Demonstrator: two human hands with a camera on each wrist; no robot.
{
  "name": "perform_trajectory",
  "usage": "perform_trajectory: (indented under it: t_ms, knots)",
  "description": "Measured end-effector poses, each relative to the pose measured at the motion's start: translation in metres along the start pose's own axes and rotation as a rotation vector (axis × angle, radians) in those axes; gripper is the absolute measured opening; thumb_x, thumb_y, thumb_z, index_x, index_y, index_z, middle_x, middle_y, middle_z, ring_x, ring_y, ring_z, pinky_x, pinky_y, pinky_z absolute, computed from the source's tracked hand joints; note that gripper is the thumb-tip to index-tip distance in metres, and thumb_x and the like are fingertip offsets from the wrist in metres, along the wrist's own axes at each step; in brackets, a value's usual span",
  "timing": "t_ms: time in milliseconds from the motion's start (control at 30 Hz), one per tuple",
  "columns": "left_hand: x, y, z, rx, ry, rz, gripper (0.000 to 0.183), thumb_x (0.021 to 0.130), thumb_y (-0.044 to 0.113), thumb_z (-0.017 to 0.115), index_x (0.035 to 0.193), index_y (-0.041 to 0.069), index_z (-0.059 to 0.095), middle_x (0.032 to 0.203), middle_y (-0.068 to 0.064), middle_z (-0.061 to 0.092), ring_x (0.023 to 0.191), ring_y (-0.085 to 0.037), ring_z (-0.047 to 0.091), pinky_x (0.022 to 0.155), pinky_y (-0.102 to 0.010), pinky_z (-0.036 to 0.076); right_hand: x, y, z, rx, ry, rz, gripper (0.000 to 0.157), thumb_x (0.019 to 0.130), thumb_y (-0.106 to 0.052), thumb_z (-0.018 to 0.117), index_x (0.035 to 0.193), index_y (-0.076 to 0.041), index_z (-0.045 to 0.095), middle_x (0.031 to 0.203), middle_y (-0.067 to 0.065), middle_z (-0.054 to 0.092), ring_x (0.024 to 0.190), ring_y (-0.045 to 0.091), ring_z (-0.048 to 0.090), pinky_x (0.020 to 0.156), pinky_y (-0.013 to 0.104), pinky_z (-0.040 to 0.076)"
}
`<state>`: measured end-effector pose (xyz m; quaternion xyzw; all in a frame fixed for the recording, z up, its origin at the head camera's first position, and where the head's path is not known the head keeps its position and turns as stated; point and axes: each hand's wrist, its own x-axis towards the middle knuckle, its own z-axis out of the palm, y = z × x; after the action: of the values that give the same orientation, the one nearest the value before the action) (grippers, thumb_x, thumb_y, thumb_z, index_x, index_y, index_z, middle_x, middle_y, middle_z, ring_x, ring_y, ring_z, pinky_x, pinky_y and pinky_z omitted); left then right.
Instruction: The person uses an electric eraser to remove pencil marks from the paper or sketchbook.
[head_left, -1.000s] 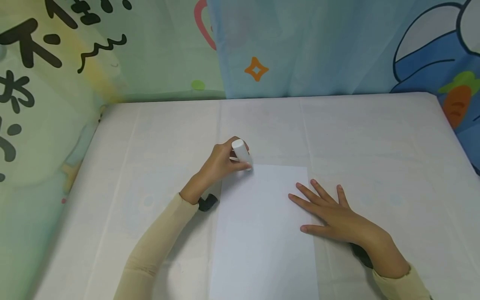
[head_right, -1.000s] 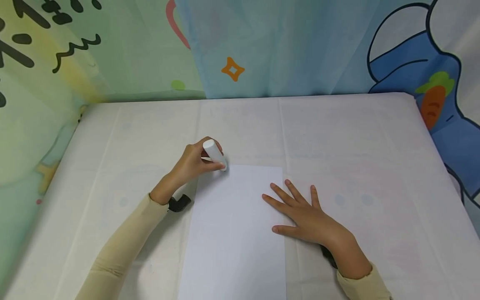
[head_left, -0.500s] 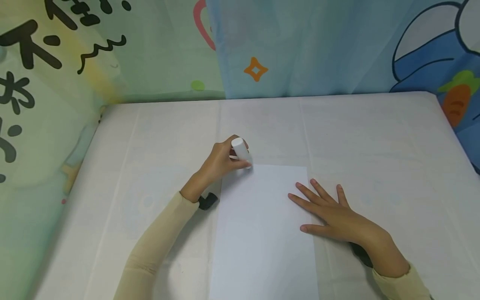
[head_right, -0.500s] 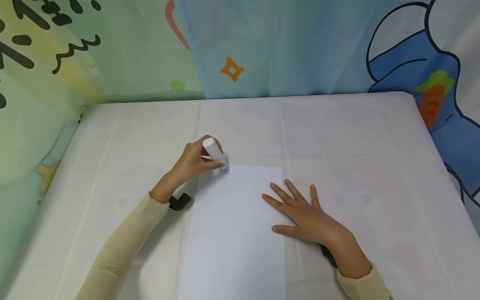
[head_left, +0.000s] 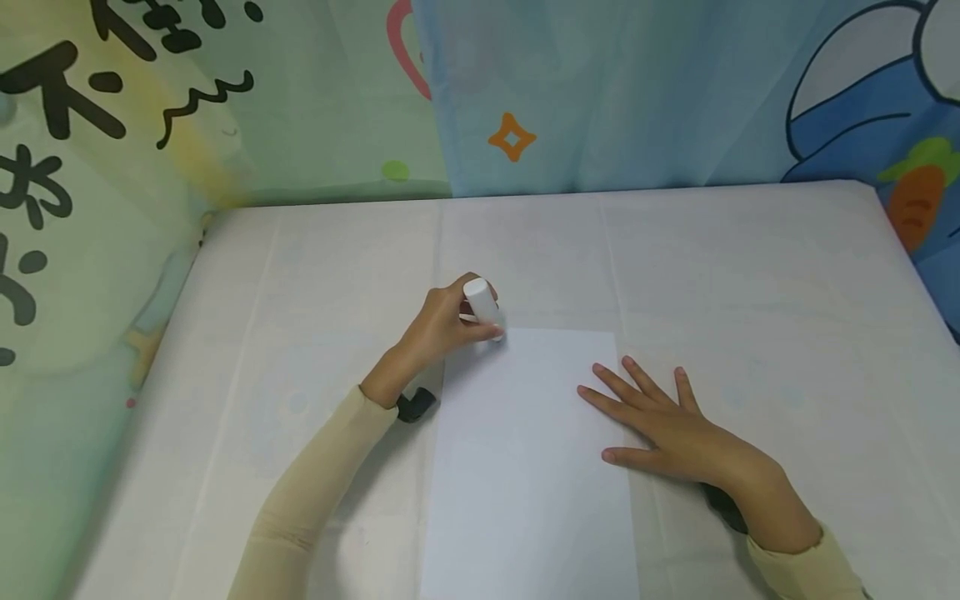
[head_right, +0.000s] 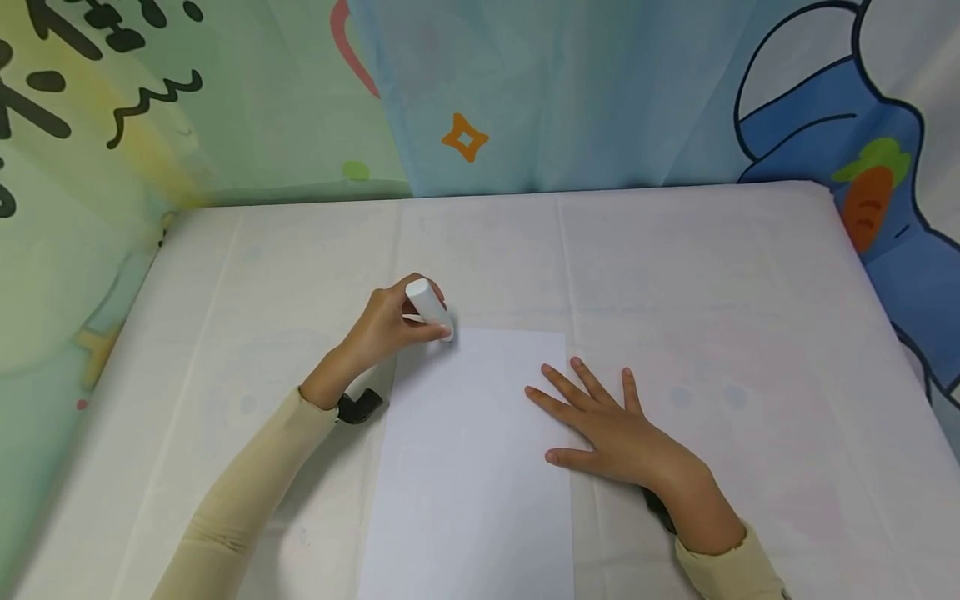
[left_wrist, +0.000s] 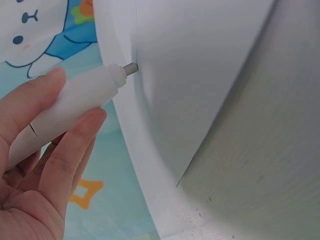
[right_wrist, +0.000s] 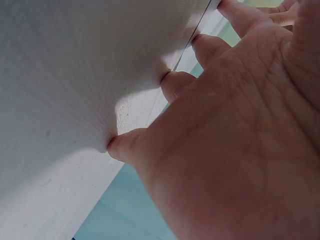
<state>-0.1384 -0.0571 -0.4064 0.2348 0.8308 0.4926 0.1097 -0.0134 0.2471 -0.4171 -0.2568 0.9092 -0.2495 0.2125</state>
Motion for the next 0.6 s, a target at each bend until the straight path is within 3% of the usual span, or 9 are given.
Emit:
perform_trajectory:
  t_ms: [600]
  knots:
    - [-0.0079,0.0014,0.0028,-0.018,-0.021,0.019,0.041,0.077,-0.003,0.08,0.109,-0.004,0.054,0.106,-0.02,0.065,0.092,-0.03,0.07,0.077,-0.025,0.059,0.0002,0.0,0.0015,0.001,0.011,0.005,0.073,0.093,-0.05,0.06,0.154,-0.036,0.024,0.164,0.002,0.009,0.15,0.029,-0.01,0.107,0.07,-0.02]
